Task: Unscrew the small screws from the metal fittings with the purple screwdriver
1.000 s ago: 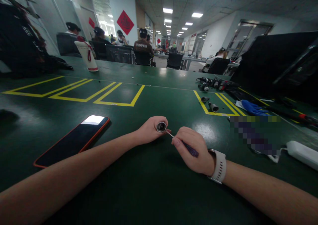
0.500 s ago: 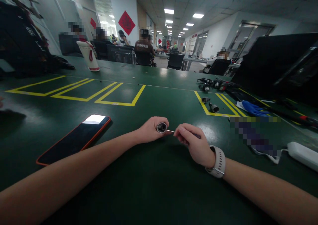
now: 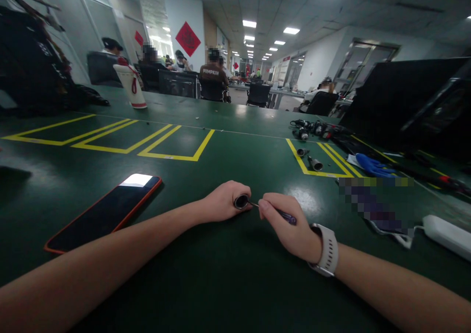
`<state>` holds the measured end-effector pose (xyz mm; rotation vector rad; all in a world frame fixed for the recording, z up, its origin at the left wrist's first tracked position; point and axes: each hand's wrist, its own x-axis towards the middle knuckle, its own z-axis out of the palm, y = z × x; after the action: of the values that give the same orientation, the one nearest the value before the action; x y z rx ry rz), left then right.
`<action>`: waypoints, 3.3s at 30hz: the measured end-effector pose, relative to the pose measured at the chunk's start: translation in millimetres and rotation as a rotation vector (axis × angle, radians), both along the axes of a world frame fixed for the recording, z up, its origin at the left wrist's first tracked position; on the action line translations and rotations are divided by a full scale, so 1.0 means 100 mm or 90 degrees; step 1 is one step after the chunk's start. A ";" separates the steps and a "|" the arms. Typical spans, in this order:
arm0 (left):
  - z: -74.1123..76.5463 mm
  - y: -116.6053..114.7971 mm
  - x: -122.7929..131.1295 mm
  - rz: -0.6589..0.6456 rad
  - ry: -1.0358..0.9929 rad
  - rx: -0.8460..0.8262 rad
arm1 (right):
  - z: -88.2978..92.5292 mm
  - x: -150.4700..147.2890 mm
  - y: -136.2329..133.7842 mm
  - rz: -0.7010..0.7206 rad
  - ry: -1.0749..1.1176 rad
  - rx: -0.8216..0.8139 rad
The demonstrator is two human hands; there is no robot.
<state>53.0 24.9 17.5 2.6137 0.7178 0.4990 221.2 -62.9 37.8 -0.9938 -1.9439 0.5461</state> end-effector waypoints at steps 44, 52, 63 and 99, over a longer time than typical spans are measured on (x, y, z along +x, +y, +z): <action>0.02 -0.01 -0.01 0.002 -0.058 -0.051 | -0.01 -0.02 -0.10 0.016 -0.010 0.033; 0.04 -0.02 -0.02 0.012 -0.053 -0.075 | -0.15 0.04 0.06 0.000 0.209 -0.145; 0.03 -0.01 -0.01 0.032 -0.077 -0.099 | -0.06 -0.01 -0.04 -0.019 0.105 -0.038; 0.03 -0.02 -0.02 0.039 -0.053 -0.076 | -0.17 0.02 0.09 0.015 0.384 -0.330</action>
<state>51.1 23.1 20.7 2.4512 0.7770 0.5615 223.3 -53.8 20.7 -0.9650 -1.2955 1.2460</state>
